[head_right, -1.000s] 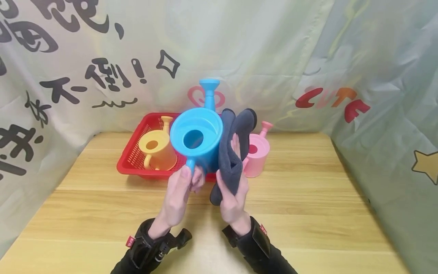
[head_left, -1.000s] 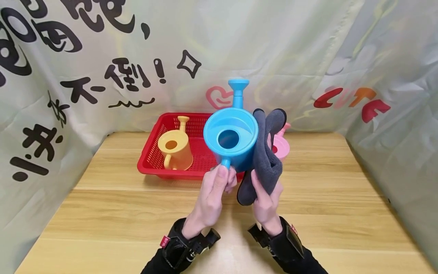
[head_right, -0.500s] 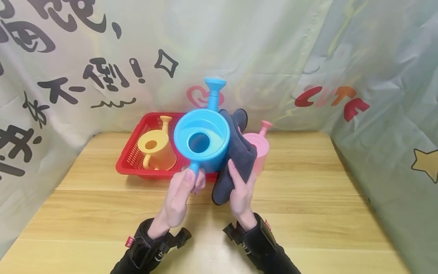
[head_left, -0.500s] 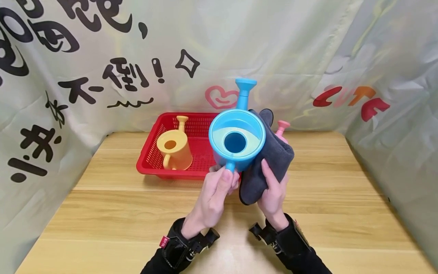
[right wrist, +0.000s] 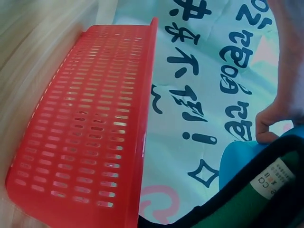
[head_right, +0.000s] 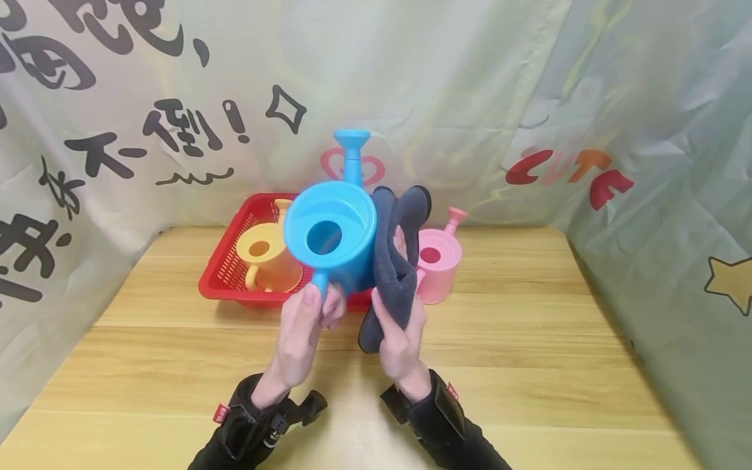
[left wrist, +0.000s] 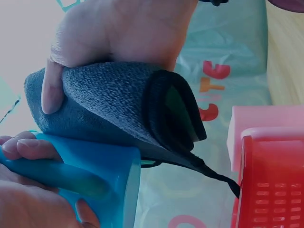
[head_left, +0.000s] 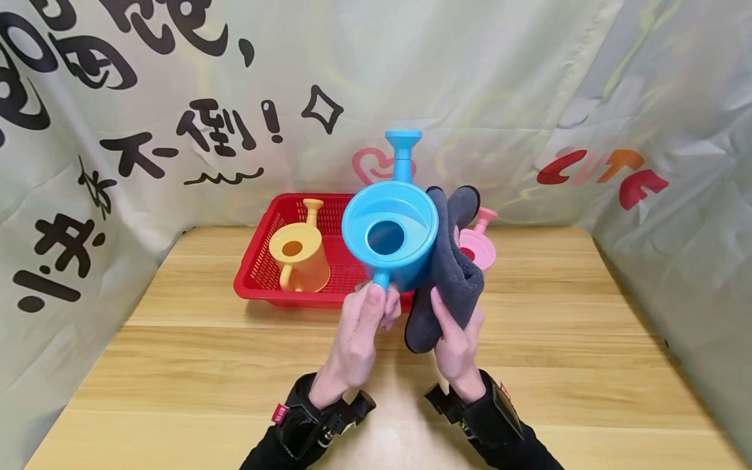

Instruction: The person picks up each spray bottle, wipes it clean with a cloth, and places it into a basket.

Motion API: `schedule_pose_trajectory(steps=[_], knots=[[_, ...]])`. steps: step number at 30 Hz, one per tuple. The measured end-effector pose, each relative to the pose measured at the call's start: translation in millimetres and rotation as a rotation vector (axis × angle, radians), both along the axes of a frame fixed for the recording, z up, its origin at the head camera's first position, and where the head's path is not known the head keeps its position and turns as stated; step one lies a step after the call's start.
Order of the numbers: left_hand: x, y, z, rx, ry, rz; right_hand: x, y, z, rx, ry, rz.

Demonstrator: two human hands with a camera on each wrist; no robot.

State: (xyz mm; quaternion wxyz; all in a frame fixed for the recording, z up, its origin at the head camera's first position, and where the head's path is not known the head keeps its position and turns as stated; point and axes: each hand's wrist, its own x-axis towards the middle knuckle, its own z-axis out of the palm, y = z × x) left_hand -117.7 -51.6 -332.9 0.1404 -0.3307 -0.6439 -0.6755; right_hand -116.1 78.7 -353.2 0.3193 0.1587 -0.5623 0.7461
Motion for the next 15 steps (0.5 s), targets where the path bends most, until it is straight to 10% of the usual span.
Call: schedule_pose_trajectory(steps=[15], knots=[[-2.0, -6, 3.4, 0.044, 0.055, -0.061, -15.1, 17, 8.0, -0.205, -0.250, 0.170]])
